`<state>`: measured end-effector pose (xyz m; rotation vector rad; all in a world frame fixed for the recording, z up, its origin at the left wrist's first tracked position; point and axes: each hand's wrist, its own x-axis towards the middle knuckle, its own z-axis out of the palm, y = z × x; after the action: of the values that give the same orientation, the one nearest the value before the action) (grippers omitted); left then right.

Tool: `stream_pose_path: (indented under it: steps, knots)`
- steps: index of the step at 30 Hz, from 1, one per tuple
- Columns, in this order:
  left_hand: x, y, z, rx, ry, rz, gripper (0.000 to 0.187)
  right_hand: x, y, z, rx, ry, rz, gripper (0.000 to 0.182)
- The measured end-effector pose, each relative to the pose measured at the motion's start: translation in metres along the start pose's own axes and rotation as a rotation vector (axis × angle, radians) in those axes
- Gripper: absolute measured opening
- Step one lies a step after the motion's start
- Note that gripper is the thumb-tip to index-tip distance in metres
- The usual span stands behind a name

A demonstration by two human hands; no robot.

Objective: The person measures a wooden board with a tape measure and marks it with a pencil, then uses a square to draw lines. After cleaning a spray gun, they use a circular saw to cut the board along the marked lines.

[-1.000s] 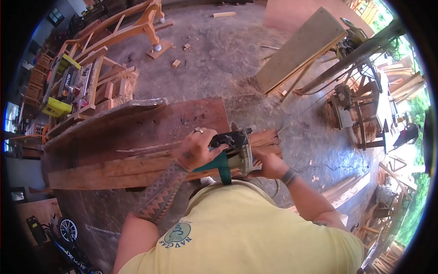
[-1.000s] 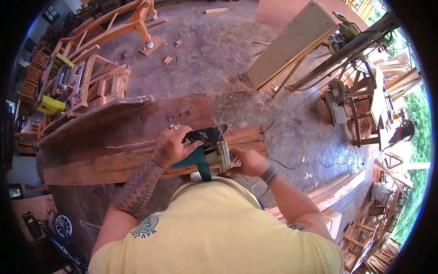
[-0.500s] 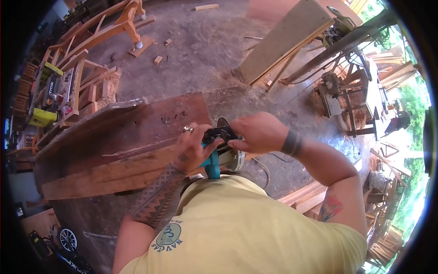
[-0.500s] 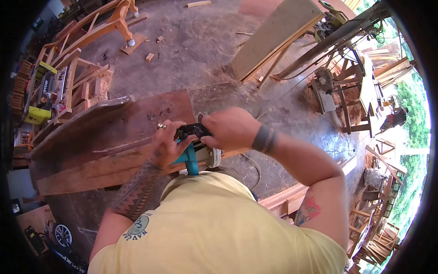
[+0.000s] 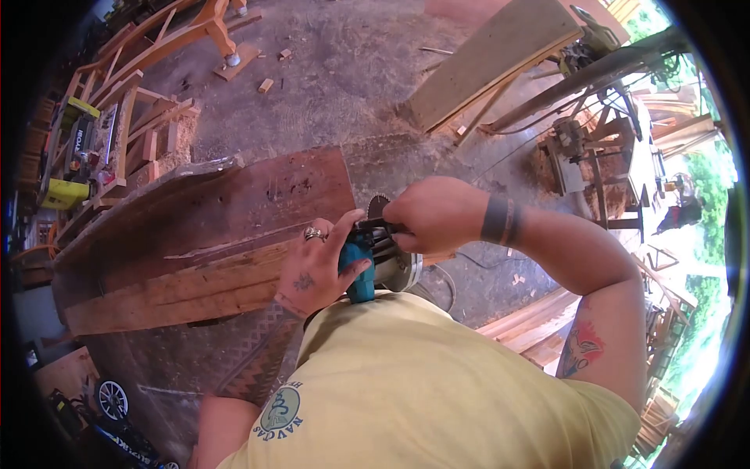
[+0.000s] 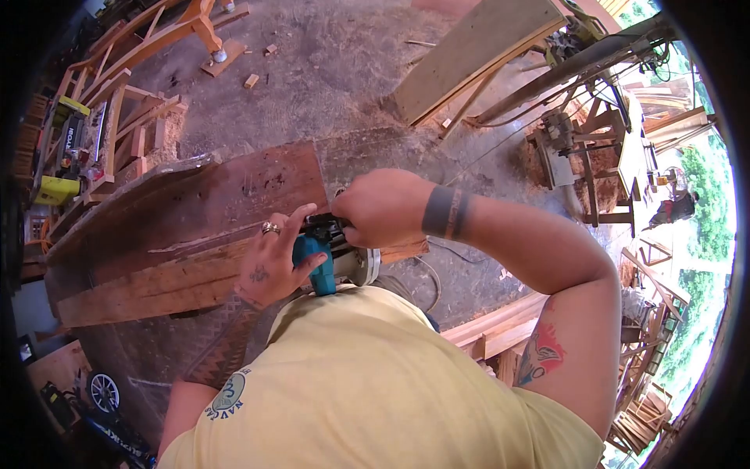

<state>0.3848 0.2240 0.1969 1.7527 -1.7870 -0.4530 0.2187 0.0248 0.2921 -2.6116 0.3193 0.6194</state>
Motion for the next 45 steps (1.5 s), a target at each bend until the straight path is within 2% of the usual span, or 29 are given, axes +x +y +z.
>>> stream_pose_path:
  steps: [3,6,9,12,15,18,21,24,28,30,31,34,37,40,43,45]
  knots:
    - [0.007,0.008,-0.006,-0.053,-0.108,-0.071,0.094,0.006,0.000,-0.008,-0.092,-0.122,0.062,0.027]
    - [0.011,0.015,-0.009,-0.003,-0.142,-0.024,0.102,0.011,0.011,-0.010,-0.083,-0.191,-0.022,0.025]
    - [0.009,0.014,0.001,0.000,-0.080,0.046,0.104,0.007,0.008,-0.012,-0.051,-0.224,-0.004,0.026]
    - [0.007,0.019,0.001,0.016,-0.122,-0.003,0.098,0.009,0.009,-0.007,-0.045,-0.199,-0.085,0.023]
    - [0.009,0.017,0.002,-0.021,-0.101,0.013,0.097,0.003,-0.003,-0.008,-0.286,-0.268,-0.078,0.016]
    - [0.009,0.015,0.000,0.010,-0.102,0.045,0.098,-0.003,-0.001,0.010,-0.532,-0.104,-0.407,0.010]
    - [0.005,0.010,0.002,-0.073,-0.121,0.106,0.099,-0.005,-0.005,0.011,-0.598,-0.183,-0.520,0.008]
    - [0.000,0.004,-0.002,-0.101,-0.096,0.103,0.099,-0.015,0.003,0.002,-0.409,-0.081,-0.364,0.017]
    - [-0.018,-0.014,-0.015,-0.265,-0.184,-0.082,0.091,-0.019,0.002,0.031,-0.037,0.206,-0.255,0.034]
    - [-0.024,-0.018,-0.021,-0.338,-0.202,-0.127,0.083,-0.015,-0.011,0.042,0.028,0.290,-0.189,0.043]
    - [-0.026,-0.020,-0.020,-0.333,-0.195,-0.141,0.083,-0.015,-0.019,0.038,0.085,0.248,-0.134,0.045]
    - [-0.031,-0.027,-0.013,-0.304,-0.182,-0.138,0.084,-0.012,-0.027,0.043,0.057,0.280,-0.112,0.034]
    - [-0.034,-0.034,-0.009,-0.253,-0.151,-0.052,0.084,-0.009,-0.028,0.046,-0.082,0.265,-0.249,0.021]
    - [-0.039,-0.035,-0.007,-0.213,-0.121,0.002,0.083,0.000,-0.020,0.053,0.003,0.358,-0.472,0.013]
    - [-0.046,-0.038,-0.007,-0.197,-0.110,0.007,0.083,0.007,-0.007,0.041,-0.178,0.399,-0.814,0.012]
    - [-0.048,-0.041,-0.007,-0.207,-0.111,0.008,0.083,0.003,-0.003,0.031,-0.118,0.430,-0.788,0.011]
